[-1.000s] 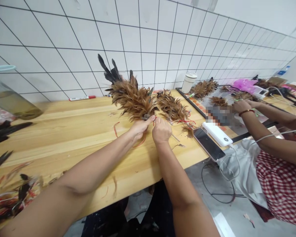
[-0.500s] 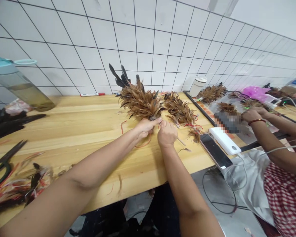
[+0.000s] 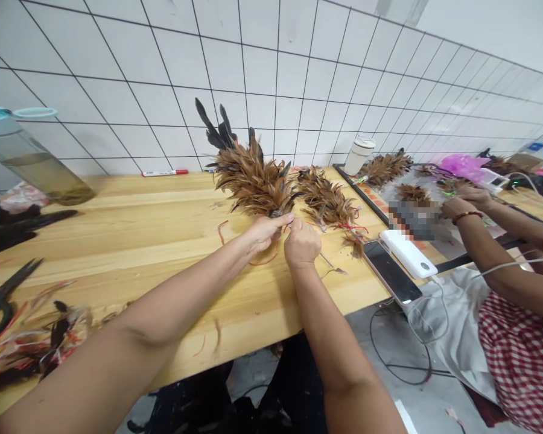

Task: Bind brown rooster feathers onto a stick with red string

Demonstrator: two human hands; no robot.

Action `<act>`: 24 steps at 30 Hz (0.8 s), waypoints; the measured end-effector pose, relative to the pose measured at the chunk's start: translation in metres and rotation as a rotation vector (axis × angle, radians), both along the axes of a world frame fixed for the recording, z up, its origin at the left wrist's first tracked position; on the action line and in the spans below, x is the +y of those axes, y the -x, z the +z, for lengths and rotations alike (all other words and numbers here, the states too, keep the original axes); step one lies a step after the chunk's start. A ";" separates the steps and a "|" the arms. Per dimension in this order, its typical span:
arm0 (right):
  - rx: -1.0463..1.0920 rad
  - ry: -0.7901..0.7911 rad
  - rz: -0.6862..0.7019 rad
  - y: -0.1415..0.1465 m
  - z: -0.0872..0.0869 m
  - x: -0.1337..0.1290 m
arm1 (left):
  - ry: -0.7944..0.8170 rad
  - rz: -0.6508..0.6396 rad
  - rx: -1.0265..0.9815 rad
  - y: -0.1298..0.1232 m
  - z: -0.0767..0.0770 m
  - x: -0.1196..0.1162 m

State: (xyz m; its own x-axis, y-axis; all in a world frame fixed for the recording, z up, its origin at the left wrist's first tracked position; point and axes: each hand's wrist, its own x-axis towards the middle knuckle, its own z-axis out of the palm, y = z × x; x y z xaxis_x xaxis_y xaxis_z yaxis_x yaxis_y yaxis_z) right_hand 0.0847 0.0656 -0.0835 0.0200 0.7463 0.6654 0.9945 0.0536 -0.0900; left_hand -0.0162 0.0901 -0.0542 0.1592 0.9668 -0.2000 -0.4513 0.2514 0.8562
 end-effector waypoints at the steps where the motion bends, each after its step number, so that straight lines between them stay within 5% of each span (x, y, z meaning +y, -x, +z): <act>1: 0.030 0.029 -0.005 0.001 0.001 -0.001 | -0.009 0.021 0.047 0.000 0.000 -0.001; 6: 0.322 0.229 0.087 -0.001 0.008 -0.003 | -0.109 -0.007 0.084 0.004 0.001 -0.002; 12: 0.997 0.502 0.641 -0.021 0.023 -0.003 | -0.389 -0.099 0.157 0.020 0.003 0.001; 17: 1.501 0.872 0.796 -0.035 0.038 -0.003 | -0.555 -0.208 0.402 0.033 0.016 0.001; 21: 1.569 0.991 0.885 -0.032 0.050 -0.003 | -0.658 -0.245 0.511 0.040 0.018 0.008; 24: 1.549 0.936 0.912 -0.022 0.053 -0.005 | -0.657 -0.182 0.525 0.039 0.016 0.013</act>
State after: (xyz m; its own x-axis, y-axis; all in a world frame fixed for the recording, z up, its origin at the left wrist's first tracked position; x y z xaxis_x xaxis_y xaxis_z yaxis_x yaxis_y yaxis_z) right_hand 0.1068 0.0603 -0.0309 -0.4260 0.9028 -0.0581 -0.2160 -0.1639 -0.9625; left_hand -0.0556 0.1027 -0.0385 0.3669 0.8807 0.2997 0.0428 -0.3378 0.9402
